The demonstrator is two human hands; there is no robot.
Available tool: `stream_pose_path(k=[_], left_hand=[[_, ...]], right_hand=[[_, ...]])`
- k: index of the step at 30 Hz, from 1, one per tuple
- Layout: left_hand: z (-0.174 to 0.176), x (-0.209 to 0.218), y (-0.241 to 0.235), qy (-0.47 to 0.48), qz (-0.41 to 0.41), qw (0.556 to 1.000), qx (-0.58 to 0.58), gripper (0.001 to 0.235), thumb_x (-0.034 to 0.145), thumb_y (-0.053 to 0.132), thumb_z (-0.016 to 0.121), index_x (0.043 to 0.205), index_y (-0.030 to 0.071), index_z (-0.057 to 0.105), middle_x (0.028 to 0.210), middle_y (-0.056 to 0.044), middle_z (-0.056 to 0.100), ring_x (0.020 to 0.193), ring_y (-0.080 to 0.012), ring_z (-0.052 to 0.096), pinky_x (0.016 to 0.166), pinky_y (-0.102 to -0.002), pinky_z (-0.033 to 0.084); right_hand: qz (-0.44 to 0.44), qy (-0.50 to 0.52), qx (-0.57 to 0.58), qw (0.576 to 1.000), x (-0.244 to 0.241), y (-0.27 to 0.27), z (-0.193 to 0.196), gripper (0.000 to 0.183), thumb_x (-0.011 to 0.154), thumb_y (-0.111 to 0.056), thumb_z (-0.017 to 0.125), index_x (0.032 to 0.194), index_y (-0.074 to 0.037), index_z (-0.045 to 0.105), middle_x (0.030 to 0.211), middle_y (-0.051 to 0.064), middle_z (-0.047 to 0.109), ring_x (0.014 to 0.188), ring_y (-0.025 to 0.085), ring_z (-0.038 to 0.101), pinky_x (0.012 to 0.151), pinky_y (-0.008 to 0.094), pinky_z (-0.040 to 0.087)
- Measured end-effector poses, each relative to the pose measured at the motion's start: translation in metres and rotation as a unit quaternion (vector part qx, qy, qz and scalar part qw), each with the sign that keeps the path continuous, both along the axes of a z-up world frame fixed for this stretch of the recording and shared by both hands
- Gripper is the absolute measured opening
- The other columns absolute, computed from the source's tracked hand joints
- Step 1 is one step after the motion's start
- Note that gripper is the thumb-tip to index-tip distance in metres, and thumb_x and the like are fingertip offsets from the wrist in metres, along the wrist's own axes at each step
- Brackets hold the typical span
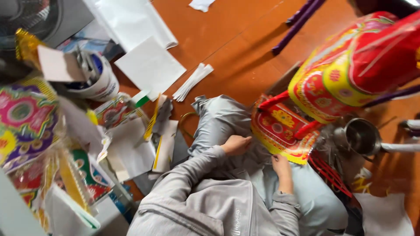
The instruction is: Assembling and decorating a large paper horse figure.
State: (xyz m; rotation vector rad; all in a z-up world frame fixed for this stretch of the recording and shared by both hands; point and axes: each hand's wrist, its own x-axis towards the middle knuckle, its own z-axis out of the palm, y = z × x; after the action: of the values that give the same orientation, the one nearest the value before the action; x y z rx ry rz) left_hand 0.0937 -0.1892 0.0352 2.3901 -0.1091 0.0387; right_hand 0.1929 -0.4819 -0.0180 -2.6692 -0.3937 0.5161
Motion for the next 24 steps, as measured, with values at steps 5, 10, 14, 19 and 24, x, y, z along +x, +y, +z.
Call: stream_pose_path(k=[5,10,14,19,24], left_hand=[[0.011,-0.006,0.002,-0.005,0.004,1.0,-0.012,0.015,0.096,0.023,0.056,0.1,0.009,0.057,0.064,-0.017,0.064,0.059,-0.0407,0.064,0.052,-0.055,0.047],[0.014,-0.007,0.005,-0.013,0.006,1.0,-0.027,0.014,0.096,0.023,0.057,0.1,0.01,0.058,0.065,-0.016,0.064,0.06,-0.0392,0.065,0.053,-0.054,0.048],[0.006,-0.003,0.003,-0.019,0.019,0.999,-0.036,0.013,0.095,0.024,0.059,0.098,0.011,0.059,0.067,-0.015,0.065,0.061,-0.039,0.065,0.055,-0.054,0.048],[0.01,-0.002,0.002,-0.005,0.02,0.999,-0.03,0.014,0.091,0.023,0.059,0.099,0.012,0.061,0.067,-0.015,0.067,0.061,-0.0379,0.067,0.056,-0.054,0.05],[0.008,0.0,0.002,0.006,0.02,1.0,-0.022,0.013,0.093,0.023,0.059,0.1,0.012,0.061,0.067,-0.015,0.067,0.062,-0.0376,0.067,0.056,-0.054,0.05]], right_hand=[[-0.016,0.0,-0.011,1.0,-0.01,0.01,0.021,0.034,0.09,-0.034,0.068,0.109,-0.008,0.077,0.103,0.021,0.075,0.099,0.041,0.071,0.087,0.047,0.057],[-0.004,0.008,-0.02,1.0,-0.006,0.011,0.021,0.032,0.092,-0.033,0.068,0.11,-0.008,0.077,0.104,0.021,0.074,0.1,0.042,0.07,0.086,0.049,0.056],[-0.004,0.019,-0.029,0.999,-0.009,0.011,0.025,0.033,0.091,-0.033,0.069,0.11,-0.008,0.077,0.104,0.023,0.074,0.1,0.043,0.069,0.086,0.049,0.055],[-0.006,0.021,-0.003,1.0,-0.011,0.014,0.029,0.031,0.094,-0.032,0.066,0.11,-0.007,0.076,0.103,0.024,0.074,0.1,0.041,0.07,0.087,0.048,0.056],[0.046,-0.097,-0.005,0.994,-0.018,0.027,0.016,0.025,0.095,-0.028,0.067,0.104,-0.007,0.075,0.101,0.021,0.072,0.099,0.043,0.067,0.088,0.051,0.054]])
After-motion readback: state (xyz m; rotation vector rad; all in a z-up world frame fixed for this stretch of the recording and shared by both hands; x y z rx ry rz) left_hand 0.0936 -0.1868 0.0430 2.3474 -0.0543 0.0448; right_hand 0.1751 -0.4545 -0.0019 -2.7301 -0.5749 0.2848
